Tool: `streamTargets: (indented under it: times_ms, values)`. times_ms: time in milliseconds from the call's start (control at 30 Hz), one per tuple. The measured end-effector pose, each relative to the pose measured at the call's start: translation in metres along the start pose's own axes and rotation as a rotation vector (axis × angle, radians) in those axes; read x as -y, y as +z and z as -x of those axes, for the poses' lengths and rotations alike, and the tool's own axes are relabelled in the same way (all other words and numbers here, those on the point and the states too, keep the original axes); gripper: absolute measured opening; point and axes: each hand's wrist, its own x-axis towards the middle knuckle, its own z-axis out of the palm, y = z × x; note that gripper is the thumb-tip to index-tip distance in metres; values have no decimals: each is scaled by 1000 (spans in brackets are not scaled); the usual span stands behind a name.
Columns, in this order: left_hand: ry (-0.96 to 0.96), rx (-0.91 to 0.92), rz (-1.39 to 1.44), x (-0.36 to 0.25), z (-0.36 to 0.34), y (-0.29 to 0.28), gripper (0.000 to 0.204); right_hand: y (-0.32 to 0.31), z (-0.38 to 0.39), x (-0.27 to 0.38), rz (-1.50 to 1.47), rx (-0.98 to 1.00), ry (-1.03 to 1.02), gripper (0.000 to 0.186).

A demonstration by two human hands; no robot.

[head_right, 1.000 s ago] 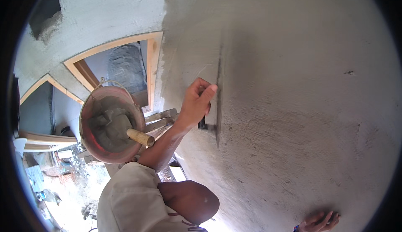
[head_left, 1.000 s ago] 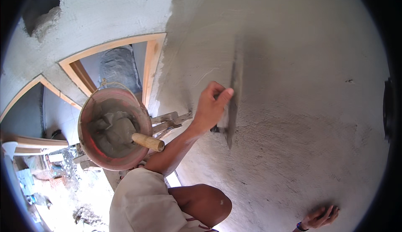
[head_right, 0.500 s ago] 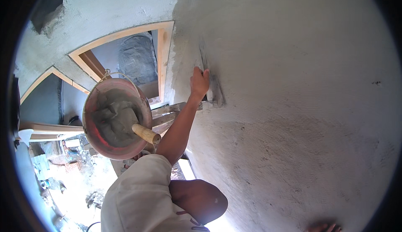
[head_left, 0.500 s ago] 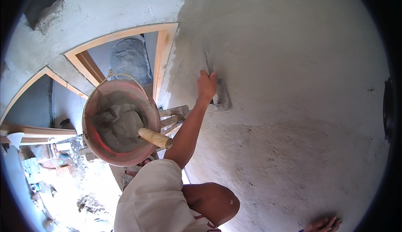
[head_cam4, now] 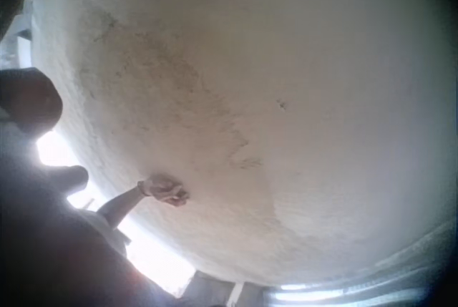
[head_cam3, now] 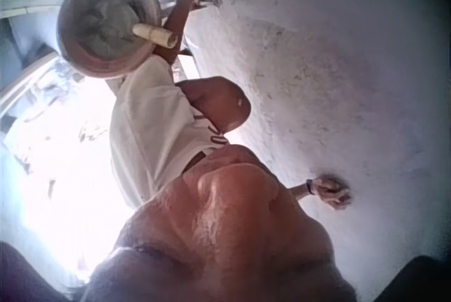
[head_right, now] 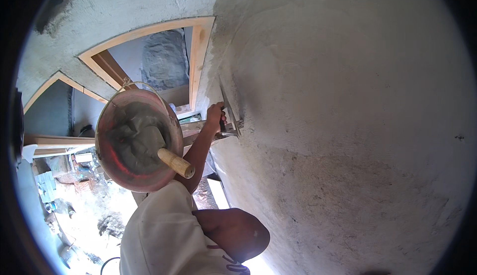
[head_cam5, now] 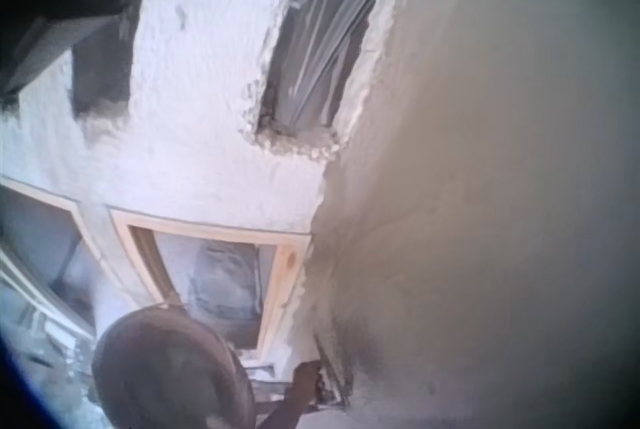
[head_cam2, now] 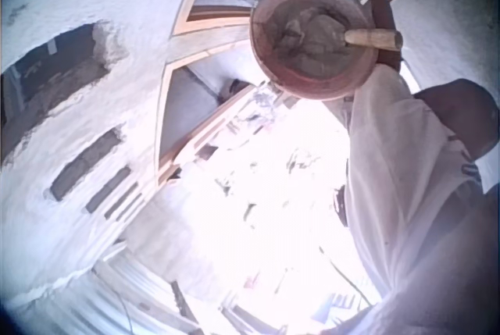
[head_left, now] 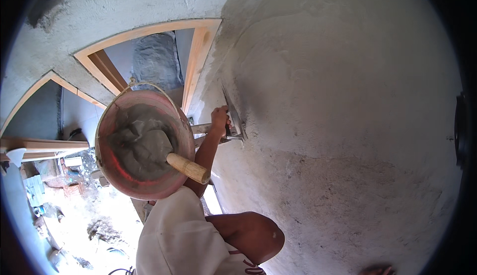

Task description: The person scoops plaster onto a hawk and then applies it to a concrete wall using a trowel, smoothing the surface with repeated strokes.

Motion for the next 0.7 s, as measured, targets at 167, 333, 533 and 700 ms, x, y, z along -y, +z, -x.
streamTargets:
  times_ms: [167,333,533,700]
  values:
    - [137,140,19,-18,-1,13,21,-4,0,4,89,52,-48,37]
    - [132,143,113,-33,-50,38,25,0,-2,13,107,47,-52,39]
    - [176,296,50,-72,-13,72,27,2,-4,12,115,7,-62,41]
    - [361,362,-39,-115,45,104,27,4,-10,14,104,8,-59,43]
